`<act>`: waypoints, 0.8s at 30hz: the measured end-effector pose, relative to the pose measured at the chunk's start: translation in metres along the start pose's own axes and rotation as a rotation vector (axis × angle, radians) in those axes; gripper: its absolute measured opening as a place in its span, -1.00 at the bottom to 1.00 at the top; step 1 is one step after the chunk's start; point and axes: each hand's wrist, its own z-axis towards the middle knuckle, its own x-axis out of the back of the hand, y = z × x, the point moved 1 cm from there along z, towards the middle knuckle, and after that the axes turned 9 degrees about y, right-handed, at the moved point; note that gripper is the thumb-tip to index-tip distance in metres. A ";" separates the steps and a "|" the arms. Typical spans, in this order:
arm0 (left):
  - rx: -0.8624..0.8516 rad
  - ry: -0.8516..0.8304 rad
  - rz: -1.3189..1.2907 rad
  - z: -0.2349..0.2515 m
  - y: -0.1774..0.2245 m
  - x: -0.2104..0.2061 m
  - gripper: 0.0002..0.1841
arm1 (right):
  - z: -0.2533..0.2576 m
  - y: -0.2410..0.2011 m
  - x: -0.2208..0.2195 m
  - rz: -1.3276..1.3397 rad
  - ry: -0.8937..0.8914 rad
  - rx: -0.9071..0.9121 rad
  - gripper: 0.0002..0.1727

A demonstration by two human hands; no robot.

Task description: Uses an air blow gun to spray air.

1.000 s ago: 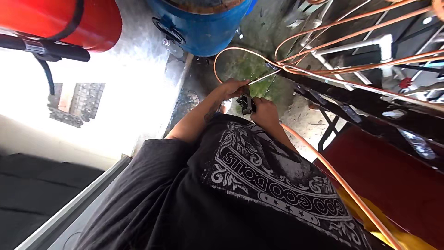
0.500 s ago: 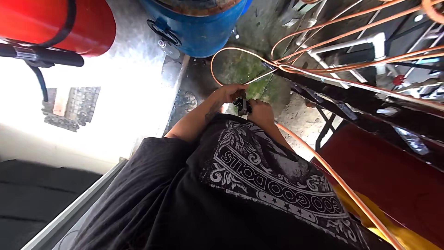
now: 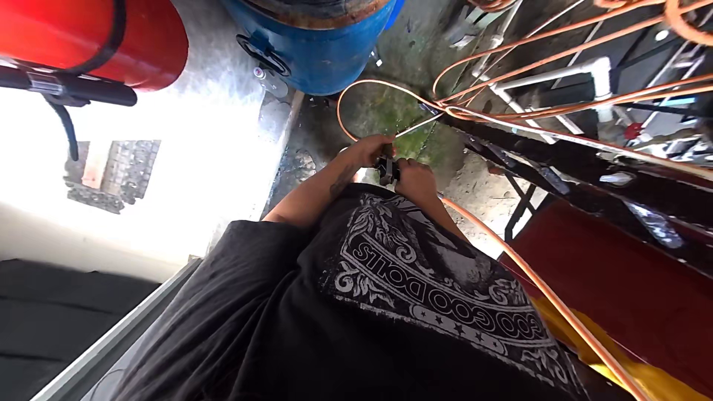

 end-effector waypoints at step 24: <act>0.143 0.755 0.039 0.007 -0.133 0.214 -0.40 | 0.087 0.070 -0.012 0.426 -0.178 -0.414 -0.55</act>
